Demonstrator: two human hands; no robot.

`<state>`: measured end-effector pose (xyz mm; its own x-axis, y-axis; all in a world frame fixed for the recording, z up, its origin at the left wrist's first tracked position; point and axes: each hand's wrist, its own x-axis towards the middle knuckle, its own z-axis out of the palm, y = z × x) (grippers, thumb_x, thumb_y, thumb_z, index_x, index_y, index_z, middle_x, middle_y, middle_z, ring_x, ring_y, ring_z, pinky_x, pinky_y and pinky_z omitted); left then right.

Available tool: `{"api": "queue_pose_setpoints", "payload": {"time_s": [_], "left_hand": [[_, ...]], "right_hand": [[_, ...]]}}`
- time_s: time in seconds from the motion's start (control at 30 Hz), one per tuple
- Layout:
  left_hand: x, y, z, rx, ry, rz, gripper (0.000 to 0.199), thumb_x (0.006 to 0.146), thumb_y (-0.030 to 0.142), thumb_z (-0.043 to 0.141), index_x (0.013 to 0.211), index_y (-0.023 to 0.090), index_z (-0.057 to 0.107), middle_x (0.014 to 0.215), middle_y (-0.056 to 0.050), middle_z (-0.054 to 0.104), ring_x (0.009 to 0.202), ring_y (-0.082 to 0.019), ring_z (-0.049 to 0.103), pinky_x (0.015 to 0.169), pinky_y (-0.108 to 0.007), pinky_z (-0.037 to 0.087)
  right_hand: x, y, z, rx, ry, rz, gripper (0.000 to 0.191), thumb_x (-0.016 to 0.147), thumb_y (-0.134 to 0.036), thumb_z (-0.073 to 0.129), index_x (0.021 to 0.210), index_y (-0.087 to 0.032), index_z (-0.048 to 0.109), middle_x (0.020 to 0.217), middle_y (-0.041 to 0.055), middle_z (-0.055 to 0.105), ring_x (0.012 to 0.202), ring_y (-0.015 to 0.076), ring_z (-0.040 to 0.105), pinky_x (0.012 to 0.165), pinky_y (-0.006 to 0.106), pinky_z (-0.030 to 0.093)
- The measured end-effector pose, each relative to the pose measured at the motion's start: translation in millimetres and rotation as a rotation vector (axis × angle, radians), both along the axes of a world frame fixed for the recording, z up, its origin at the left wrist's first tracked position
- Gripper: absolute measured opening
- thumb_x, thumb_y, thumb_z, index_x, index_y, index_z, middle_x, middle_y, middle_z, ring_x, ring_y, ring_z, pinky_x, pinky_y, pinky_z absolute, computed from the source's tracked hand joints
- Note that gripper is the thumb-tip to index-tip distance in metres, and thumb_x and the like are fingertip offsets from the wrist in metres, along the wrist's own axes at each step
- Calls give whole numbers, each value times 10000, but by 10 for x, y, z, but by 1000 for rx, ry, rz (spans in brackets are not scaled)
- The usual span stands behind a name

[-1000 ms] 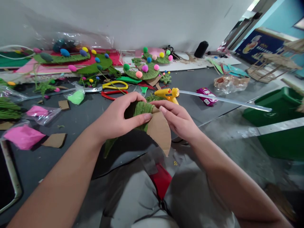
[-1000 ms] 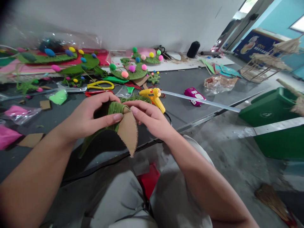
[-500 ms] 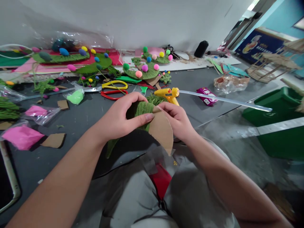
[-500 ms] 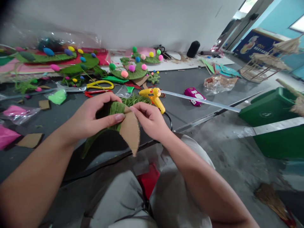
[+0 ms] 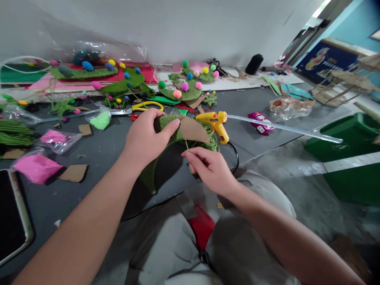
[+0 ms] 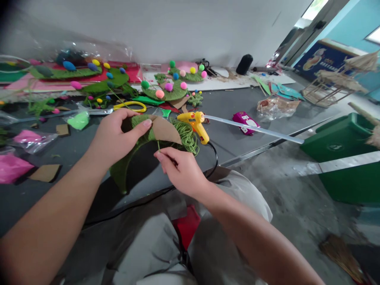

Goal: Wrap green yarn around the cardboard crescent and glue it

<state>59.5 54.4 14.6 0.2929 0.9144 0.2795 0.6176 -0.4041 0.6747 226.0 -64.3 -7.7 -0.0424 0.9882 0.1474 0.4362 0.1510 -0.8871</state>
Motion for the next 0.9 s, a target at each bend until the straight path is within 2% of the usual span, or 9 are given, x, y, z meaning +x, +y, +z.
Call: {"api": "queue_pose_setpoints", "payload": {"time_s": [0.17,0.27,0.33,0.47,0.57,0.7,0.9], "left_hand": [[7,-54,-28,158,153,-5,389,876,557,589,1093,237,632,1151,-93,671,1055,-314,610,835,-416,464],[35,-111,-17,210,234,-46,367,899,535,565,1115,248,643,1132,-94,663,1033,-317,618,794,-411,467],[54,-140,-6,253,287,-99,352,912,512,549,1122,250,656,1106,-97,663,1027,-318,621,782,-411,469],[83,-168,21,306,375,-269,334,941,401,496,1145,210,680,1065,-113,659,996,-306,624,794,-415,474],[91,-176,38,309,380,-384,336,946,308,458,1171,189,678,1047,-105,658,967,-282,620,800,-407,470],[84,-183,51,291,362,-472,327,930,269,457,1152,188,683,1005,-91,657,952,-266,617,765,-389,465],[80,-213,87,277,343,-500,365,874,368,545,1146,165,679,1003,-82,643,938,-266,625,762,-395,474]], "right_hand": [[52,-40,-19,240,-435,-43,278,1014,-330,480,1003,-195,723,834,46,723,737,147,626,705,272,449],[112,3,35,360,-661,9,293,1017,-324,468,991,-195,729,822,57,707,770,174,607,730,313,437],[153,56,87,421,-731,39,293,1014,-321,469,974,-191,729,846,70,685,811,199,580,749,348,430],[245,174,159,454,-634,25,231,997,-294,499,948,-193,702,1017,94,657,954,227,585,869,390,457],[315,226,169,419,-517,26,171,989,-275,521,948,-210,674,1066,82,638,994,207,602,907,366,478],[386,242,175,392,-429,37,128,975,-262,558,905,-213,653,994,57,651,927,184,622,862,334,490],[450,240,212,335,-428,19,122,950,-271,609,865,-194,649,845,19,672,777,153,602,729,287,450]]}}
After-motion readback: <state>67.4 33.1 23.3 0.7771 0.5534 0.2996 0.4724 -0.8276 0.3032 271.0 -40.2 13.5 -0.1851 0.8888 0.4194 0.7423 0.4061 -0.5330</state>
